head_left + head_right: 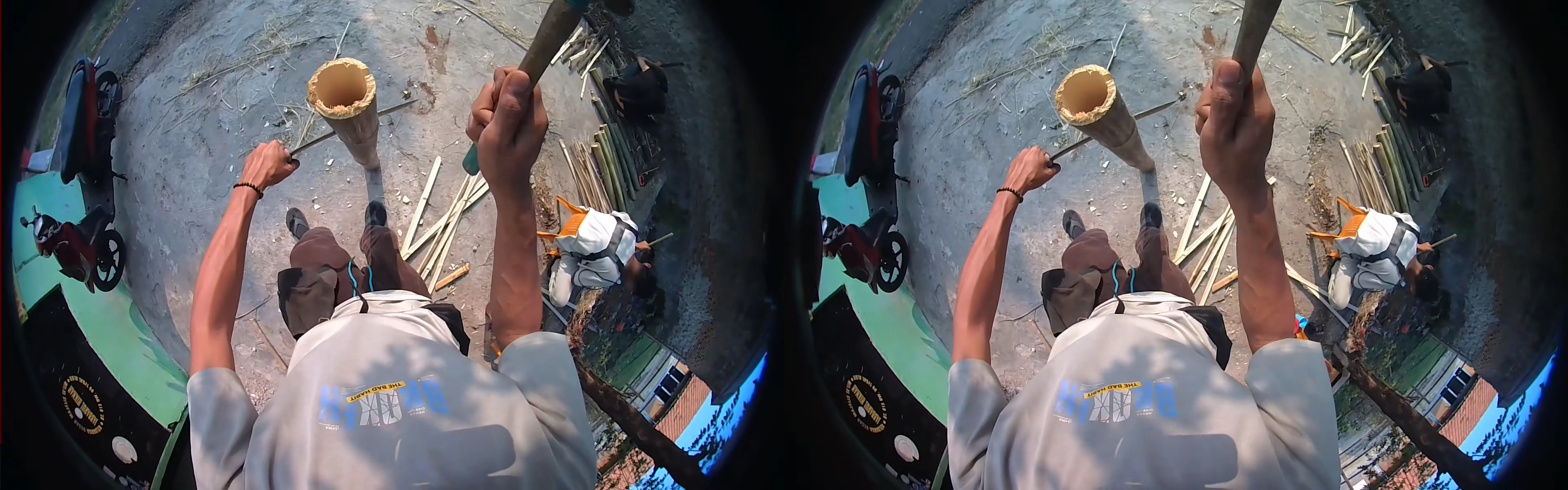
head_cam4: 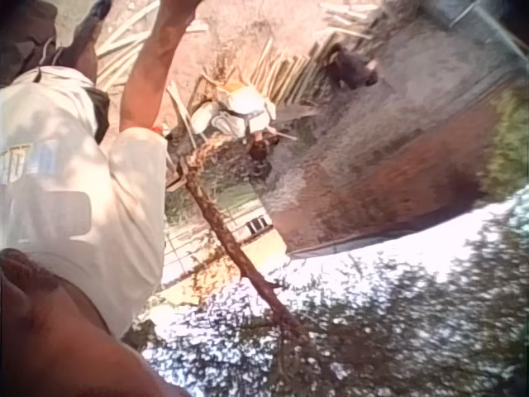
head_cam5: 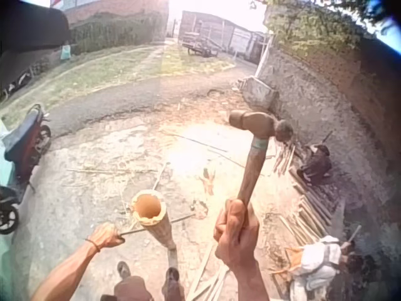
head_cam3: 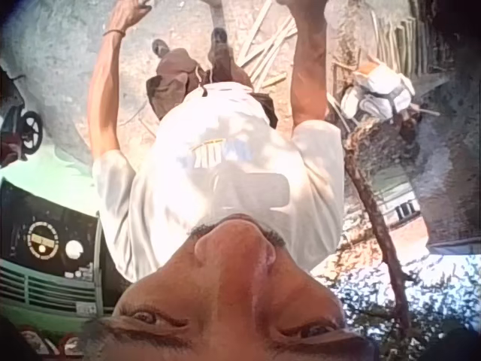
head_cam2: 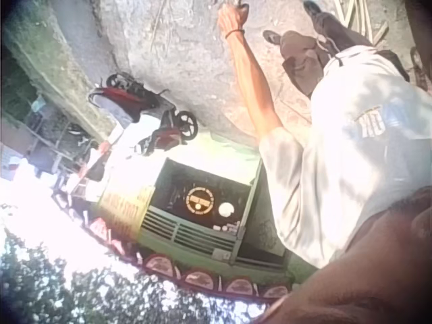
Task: The person uses a hammer and a metal tool to strike and shape the rim of a bamboo tube while holding the tube upright.
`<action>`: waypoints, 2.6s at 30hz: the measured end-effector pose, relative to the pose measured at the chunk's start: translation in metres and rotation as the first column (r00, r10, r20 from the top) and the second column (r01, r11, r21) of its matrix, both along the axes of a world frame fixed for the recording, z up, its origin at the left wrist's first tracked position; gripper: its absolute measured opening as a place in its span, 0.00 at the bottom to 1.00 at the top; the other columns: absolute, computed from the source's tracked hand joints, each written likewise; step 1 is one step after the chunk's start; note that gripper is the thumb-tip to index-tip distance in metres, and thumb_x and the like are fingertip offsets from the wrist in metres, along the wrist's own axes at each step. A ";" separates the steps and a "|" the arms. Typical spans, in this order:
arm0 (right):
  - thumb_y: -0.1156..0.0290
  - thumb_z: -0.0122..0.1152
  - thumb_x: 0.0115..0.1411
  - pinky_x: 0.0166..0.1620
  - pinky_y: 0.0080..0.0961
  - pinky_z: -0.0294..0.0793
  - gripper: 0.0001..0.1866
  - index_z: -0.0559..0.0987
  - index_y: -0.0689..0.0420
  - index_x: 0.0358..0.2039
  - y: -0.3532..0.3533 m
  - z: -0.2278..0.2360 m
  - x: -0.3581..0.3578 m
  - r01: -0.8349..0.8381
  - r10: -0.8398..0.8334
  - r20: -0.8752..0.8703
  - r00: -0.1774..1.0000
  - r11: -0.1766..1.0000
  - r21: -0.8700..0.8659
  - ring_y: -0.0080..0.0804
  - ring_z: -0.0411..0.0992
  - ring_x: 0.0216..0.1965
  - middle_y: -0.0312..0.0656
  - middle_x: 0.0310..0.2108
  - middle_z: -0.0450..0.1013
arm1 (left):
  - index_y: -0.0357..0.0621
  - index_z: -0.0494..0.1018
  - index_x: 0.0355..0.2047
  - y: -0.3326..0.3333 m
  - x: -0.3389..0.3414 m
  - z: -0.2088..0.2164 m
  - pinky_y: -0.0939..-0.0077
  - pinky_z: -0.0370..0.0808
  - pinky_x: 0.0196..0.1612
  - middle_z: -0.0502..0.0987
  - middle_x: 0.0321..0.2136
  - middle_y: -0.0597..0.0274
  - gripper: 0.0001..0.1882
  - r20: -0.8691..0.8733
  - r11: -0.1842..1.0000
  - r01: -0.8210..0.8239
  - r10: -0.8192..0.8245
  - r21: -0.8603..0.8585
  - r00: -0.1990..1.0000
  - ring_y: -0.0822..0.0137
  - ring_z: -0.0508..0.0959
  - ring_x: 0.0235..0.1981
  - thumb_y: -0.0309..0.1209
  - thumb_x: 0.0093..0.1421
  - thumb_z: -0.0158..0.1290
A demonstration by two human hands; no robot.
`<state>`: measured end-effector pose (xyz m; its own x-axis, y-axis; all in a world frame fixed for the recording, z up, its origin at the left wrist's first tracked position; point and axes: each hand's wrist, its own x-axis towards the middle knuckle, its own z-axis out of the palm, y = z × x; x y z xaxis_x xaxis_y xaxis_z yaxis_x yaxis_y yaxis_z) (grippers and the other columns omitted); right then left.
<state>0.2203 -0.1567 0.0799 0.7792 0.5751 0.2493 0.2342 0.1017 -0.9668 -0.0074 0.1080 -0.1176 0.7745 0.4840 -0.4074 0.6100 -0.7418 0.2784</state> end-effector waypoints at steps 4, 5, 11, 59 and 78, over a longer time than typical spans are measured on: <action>0.49 0.41 0.73 0.34 0.52 0.68 0.27 0.72 0.64 0.36 -0.042 -0.196 -0.029 -0.038 0.101 0.051 0.994 0.723 -0.690 0.64 0.71 0.28 0.61 0.23 0.69 | 0.31 0.74 0.21 -0.010 0.009 0.013 0.48 0.75 0.32 0.76 0.23 0.37 0.19 -0.011 0.999 0.027 -0.027 0.026 1.000 0.37 0.77 0.28 0.40 0.49 0.58; 0.48 0.39 0.73 0.39 0.53 0.69 0.29 0.73 0.65 0.35 -0.048 -0.220 -0.046 -0.106 0.095 -0.060 0.994 0.612 -0.784 0.71 0.71 0.35 0.64 0.26 0.72 | 0.32 0.74 0.21 -0.011 0.006 0.018 0.49 0.75 0.31 0.75 0.22 0.37 0.18 -0.022 0.997 0.040 -0.039 0.060 0.999 0.37 0.78 0.27 0.39 0.49 0.58; 0.49 0.41 0.74 0.29 0.38 0.68 0.26 0.73 0.61 0.34 -0.066 -0.136 -0.058 -0.092 -0.003 -0.146 0.989 0.767 -0.636 0.37 0.67 0.21 0.46 0.18 0.67 | 0.34 0.77 0.20 -0.054 0.009 0.011 0.49 0.76 0.31 0.76 0.20 0.36 0.16 0.025 0.996 0.084 -0.085 0.040 0.996 0.39 0.80 0.26 0.39 0.46 0.59; 0.59 0.58 0.66 0.32 0.42 0.78 0.21 0.81 0.69 0.29 -0.413 -0.386 -0.327 -0.033 -0.822 -0.301 0.483 0.326 -0.945 0.45 0.79 0.26 0.51 0.22 0.78 | 0.30 0.77 0.26 -0.101 0.033 -0.008 0.48 0.73 0.36 0.76 0.25 0.33 0.22 -0.036 0.961 0.242 -0.239 0.136 0.970 0.34 0.78 0.32 0.43 0.56 0.53; 0.49 0.59 0.59 0.42 0.44 0.76 0.29 0.81 0.67 0.39 -0.304 -0.415 -0.435 -0.354 -0.596 -0.703 0.388 0.608 -0.711 0.53 0.80 0.39 0.58 0.34 0.80 | 0.29 0.72 0.21 -0.084 0.036 0.004 0.51 0.68 0.30 0.70 0.18 0.37 0.22 -0.075 0.976 0.203 -0.197 0.083 0.977 0.37 0.71 0.22 0.42 0.55 0.54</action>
